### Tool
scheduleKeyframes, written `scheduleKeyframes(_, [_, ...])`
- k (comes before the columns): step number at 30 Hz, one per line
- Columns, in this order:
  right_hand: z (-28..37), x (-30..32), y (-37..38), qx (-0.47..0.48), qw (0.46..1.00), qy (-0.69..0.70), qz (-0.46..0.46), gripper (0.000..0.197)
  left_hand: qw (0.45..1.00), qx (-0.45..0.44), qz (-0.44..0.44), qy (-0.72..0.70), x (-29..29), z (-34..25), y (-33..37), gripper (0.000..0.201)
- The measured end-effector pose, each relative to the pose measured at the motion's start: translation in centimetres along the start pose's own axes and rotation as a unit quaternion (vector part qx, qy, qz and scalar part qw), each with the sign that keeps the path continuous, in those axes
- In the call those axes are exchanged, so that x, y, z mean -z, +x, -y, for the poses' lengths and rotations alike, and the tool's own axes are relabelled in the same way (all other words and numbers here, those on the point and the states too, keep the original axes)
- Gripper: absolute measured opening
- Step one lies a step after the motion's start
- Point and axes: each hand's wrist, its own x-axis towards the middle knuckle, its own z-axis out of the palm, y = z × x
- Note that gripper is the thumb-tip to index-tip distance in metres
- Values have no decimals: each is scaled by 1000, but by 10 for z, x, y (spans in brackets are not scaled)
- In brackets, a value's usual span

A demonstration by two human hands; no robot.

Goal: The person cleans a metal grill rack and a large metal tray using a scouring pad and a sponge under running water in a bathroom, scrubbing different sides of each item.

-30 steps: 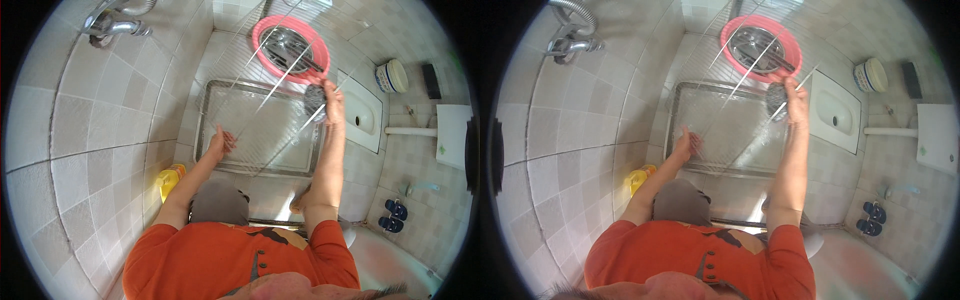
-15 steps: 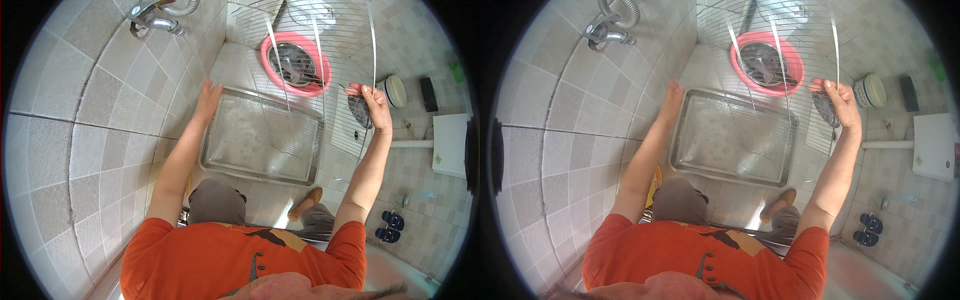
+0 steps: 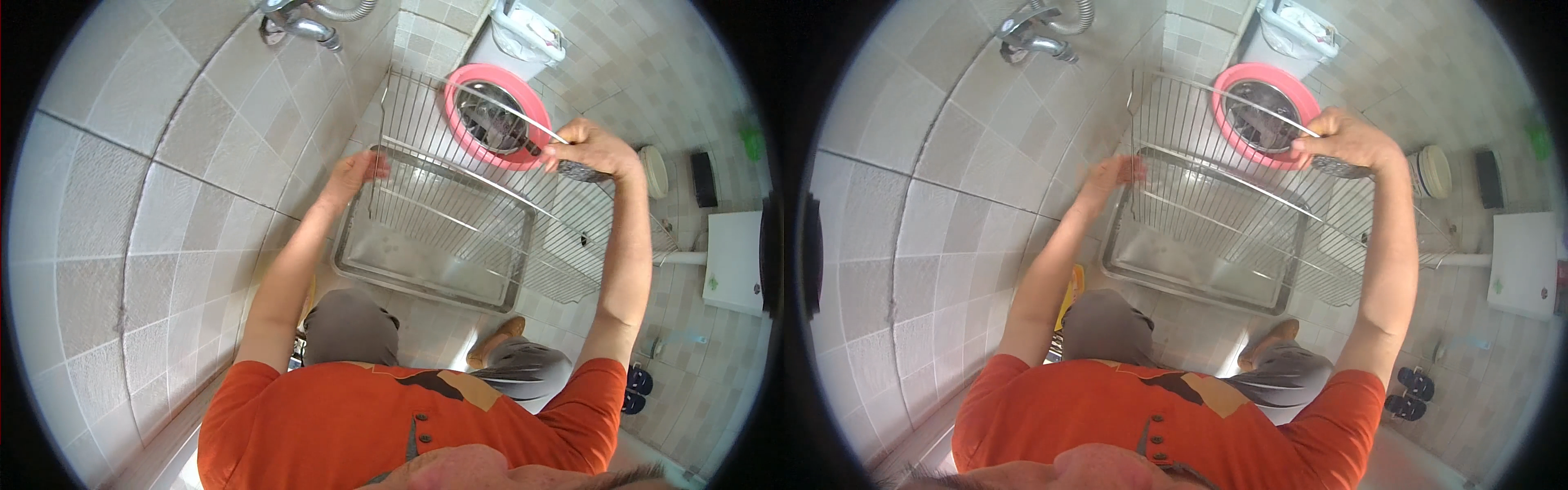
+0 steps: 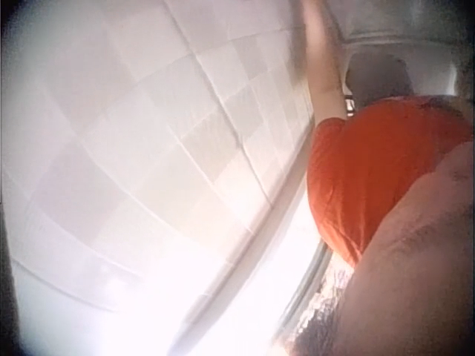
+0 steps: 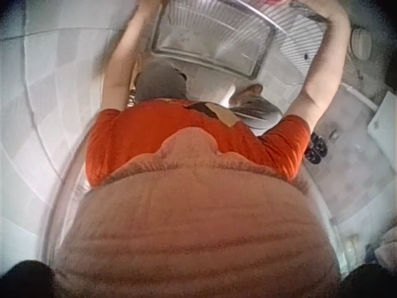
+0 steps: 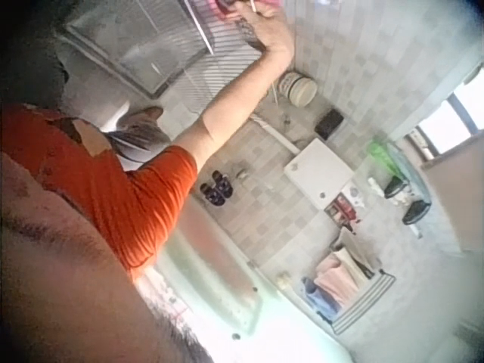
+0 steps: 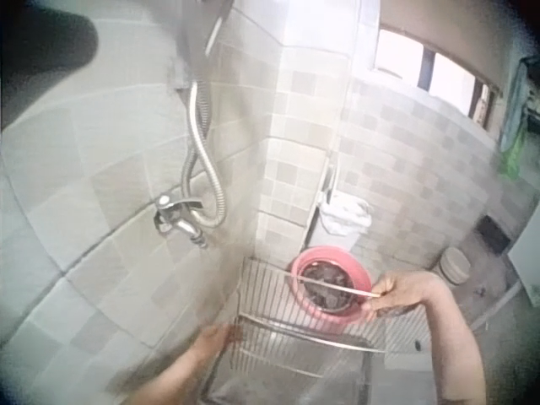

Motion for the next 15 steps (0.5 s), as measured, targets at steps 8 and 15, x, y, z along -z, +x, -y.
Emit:
scheduleKeyframes(8, [-75,-44,119,-20,976,-193,-95,34,993,31,-108,46,32,30,-34,49])
scheduleKeyframes(15, [-68,-75,173,70,943,-265,-189,36,954,8,-266,135,66,42,-29,55])
